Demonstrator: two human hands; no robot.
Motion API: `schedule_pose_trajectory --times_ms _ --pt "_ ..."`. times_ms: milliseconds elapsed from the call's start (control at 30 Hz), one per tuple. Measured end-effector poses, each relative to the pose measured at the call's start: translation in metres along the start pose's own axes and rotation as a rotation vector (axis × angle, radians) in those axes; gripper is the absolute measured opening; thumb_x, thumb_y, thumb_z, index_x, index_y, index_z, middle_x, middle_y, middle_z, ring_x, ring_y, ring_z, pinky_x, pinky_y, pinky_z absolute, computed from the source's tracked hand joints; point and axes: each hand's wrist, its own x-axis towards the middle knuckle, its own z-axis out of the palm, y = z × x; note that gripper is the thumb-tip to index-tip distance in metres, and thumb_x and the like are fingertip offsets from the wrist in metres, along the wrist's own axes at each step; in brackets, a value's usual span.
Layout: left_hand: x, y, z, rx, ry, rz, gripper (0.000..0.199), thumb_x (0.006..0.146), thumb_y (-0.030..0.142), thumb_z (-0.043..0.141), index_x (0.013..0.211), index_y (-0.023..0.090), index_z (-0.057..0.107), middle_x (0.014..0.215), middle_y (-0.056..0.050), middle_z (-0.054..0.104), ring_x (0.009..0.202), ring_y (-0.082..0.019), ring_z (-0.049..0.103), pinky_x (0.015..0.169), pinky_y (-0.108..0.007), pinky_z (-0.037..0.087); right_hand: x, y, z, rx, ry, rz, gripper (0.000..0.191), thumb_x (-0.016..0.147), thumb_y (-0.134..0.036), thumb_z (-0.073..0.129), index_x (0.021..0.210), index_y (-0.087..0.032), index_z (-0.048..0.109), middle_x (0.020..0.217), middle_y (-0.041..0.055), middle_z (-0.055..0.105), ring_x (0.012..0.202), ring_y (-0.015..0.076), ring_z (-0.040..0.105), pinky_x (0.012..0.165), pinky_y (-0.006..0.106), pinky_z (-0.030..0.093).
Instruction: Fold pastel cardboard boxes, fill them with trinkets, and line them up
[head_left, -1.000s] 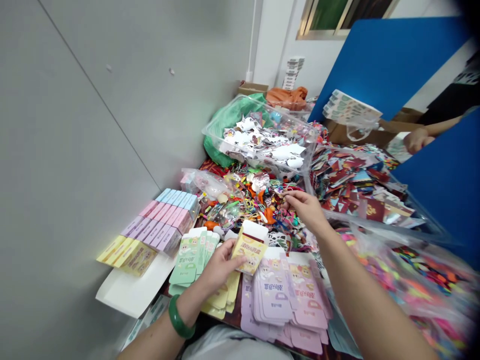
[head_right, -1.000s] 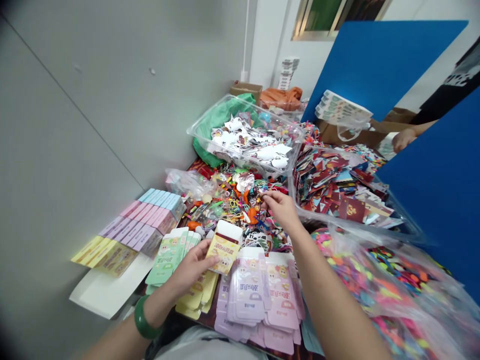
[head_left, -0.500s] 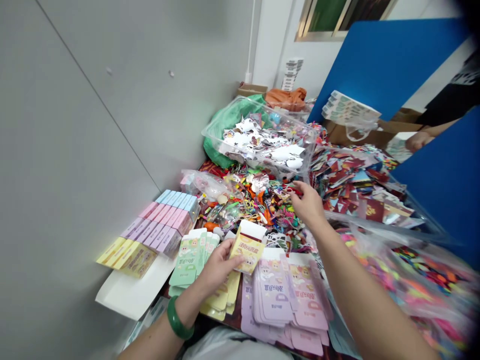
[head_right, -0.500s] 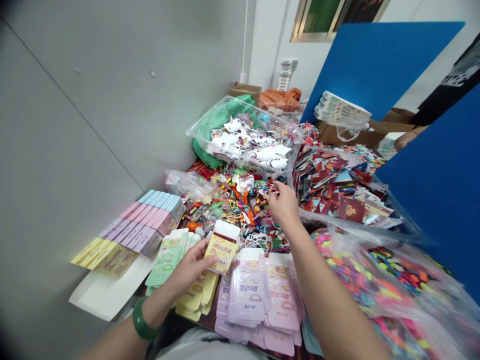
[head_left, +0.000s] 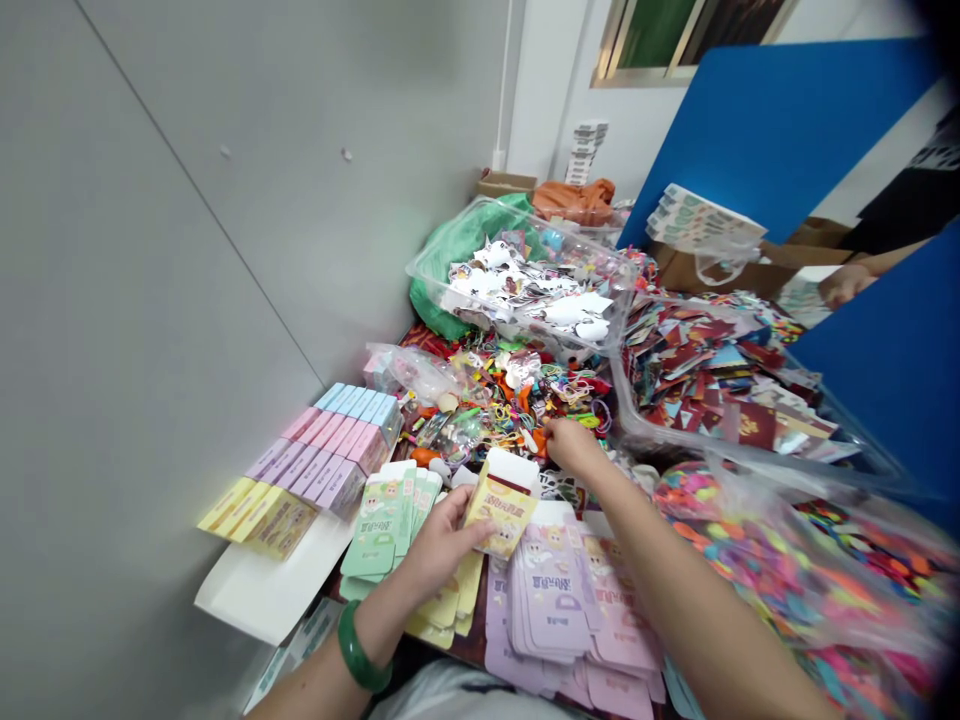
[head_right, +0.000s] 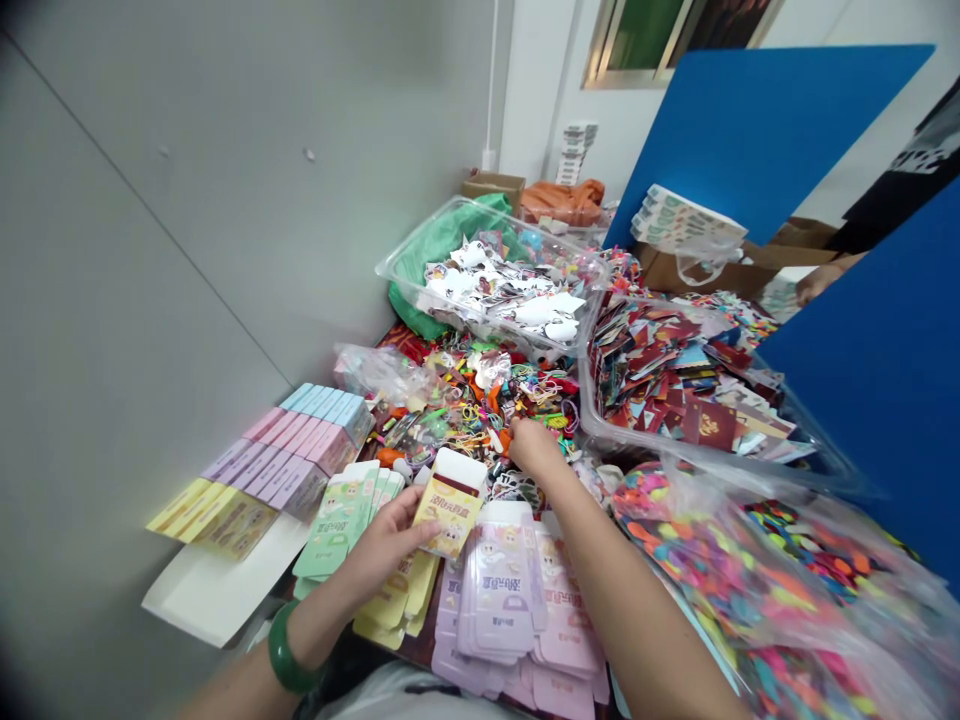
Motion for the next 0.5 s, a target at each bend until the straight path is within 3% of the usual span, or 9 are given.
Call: schedule_pose_trajectory --times_ms 167,233,367,433,500 --pt "-0.001 0.004 0.0 0.02 0.023 -0.017 0.042 0.07 0.034 0.078 0.106 0.019 0.062 0.109 -0.008 0.07 0.098 -0.025 0.065 0.084 -0.035 0.05 -0.005 0.005 -0.028 0.27 0.063 -0.001 0.003 0.064 -0.017 0.059 0.065 -0.019 0.061 0.066 0.0005 0.064 0.057 0.0141 0.054 0.055 0.025 0.042" --pt "0.0 0.004 0.001 0.034 0.023 -0.007 0.041 0.07 0.034 0.078 0.105 0.019 0.062 0.108 -0.007 0.07 0.098 -0.025 0.064 0.084 -0.035 0.05 -0.015 0.003 -0.041 0.419 0.068 -0.009 0.009 0.066 -0.027 0.06 0.071 -0.019 0.062 0.061 -0.0019 0.061 0.049 0.0127 0.05 0.048 0.025 0.042" --pt "0.003 -0.001 0.006 0.091 0.026 0.042 0.036 0.071 0.031 0.076 0.101 0.018 0.062 0.105 -0.007 0.069 0.098 -0.025 0.063 0.084 -0.035 0.05 -0.046 -0.014 -0.058 0.672 0.133 -0.043 0.02 0.067 -0.037 0.065 0.075 -0.02 0.06 0.066 0.0008 0.064 0.057 0.0158 0.06 0.053 0.028 0.05" --pt "0.005 -0.005 0.01 0.145 0.038 0.08 0.032 0.073 0.029 0.074 0.101 0.017 0.062 0.103 -0.007 0.069 0.097 -0.024 0.062 0.084 -0.035 0.049 -0.066 -0.027 -0.059 0.742 0.274 -0.066 0.018 0.071 -0.036 0.064 0.078 -0.021 0.06 0.077 0.0035 0.067 0.067 0.0179 0.064 0.06 0.031 0.053" --pt "0.007 -0.009 0.015 0.199 0.041 0.123 0.03 0.075 0.027 0.072 0.101 0.017 0.062 0.101 -0.006 0.069 0.097 -0.024 0.062 0.084 -0.034 0.049 -0.087 -0.04 -0.055 0.674 0.512 -0.155 0.01 0.077 -0.03 0.061 0.082 -0.021 0.062 0.088 0.006 0.067 0.076 0.0199 0.065 0.064 0.033 0.055"
